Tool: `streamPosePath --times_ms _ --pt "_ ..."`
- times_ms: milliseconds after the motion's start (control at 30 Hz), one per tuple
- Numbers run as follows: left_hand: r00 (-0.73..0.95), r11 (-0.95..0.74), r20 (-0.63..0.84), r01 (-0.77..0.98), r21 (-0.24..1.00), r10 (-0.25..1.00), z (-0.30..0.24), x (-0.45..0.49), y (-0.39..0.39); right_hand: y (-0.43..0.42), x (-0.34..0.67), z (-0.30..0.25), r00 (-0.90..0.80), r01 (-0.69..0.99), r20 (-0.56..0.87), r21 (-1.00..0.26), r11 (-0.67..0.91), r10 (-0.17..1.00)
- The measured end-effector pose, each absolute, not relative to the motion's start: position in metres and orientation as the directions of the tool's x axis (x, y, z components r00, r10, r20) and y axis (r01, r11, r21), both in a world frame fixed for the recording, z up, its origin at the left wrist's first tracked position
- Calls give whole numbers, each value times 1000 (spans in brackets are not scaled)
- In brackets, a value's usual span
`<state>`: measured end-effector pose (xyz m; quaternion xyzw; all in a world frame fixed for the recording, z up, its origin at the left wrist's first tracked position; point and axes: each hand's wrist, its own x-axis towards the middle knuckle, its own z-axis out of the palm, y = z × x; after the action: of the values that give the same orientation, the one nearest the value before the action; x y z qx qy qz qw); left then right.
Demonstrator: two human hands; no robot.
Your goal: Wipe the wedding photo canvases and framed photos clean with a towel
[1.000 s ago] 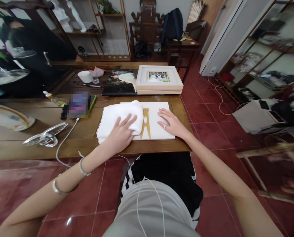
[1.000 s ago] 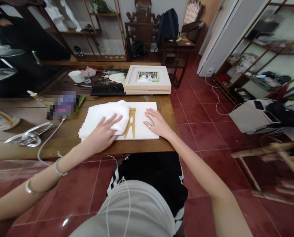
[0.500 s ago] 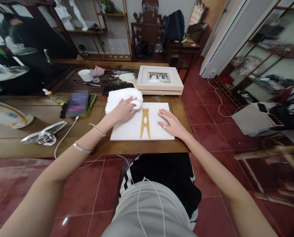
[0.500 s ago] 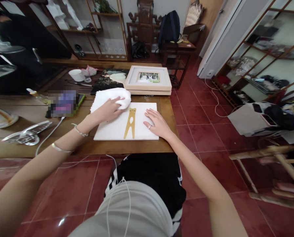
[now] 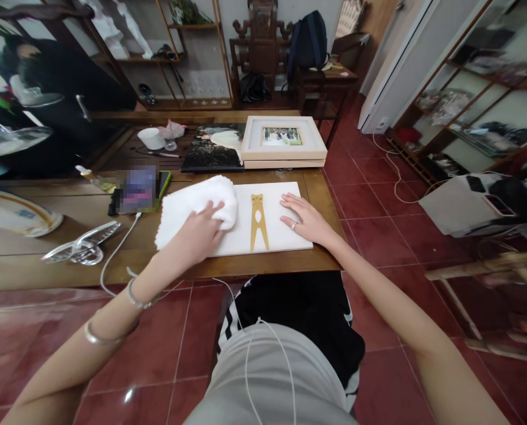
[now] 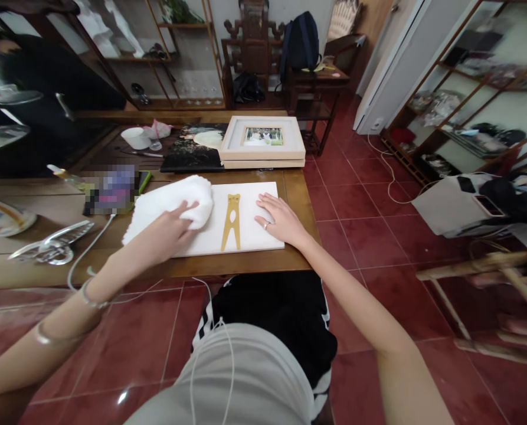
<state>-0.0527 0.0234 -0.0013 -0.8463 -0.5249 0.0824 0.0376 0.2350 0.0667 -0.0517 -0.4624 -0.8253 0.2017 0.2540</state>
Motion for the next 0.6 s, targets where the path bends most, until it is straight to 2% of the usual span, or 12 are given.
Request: streamPosePath --times_ms 67,233,300,600 --pt "462 -477 -133 871 -115 877 4 -51 -5 66 235 -51 -440 660 235 -569 490 867" --pt "566 -564 -177 823 65 805 12 -51 -58 67 235 -53 -444 642 262 -574 508 857" --pt "570 -565 -181 821 81 801 12 -50 -61 68 235 -54 -449 643 261 -569 512 855" --pt "449 -444 -157 893 71 880 -4 -61 35 68 237 -54 -458 645 264 -559 522 849"
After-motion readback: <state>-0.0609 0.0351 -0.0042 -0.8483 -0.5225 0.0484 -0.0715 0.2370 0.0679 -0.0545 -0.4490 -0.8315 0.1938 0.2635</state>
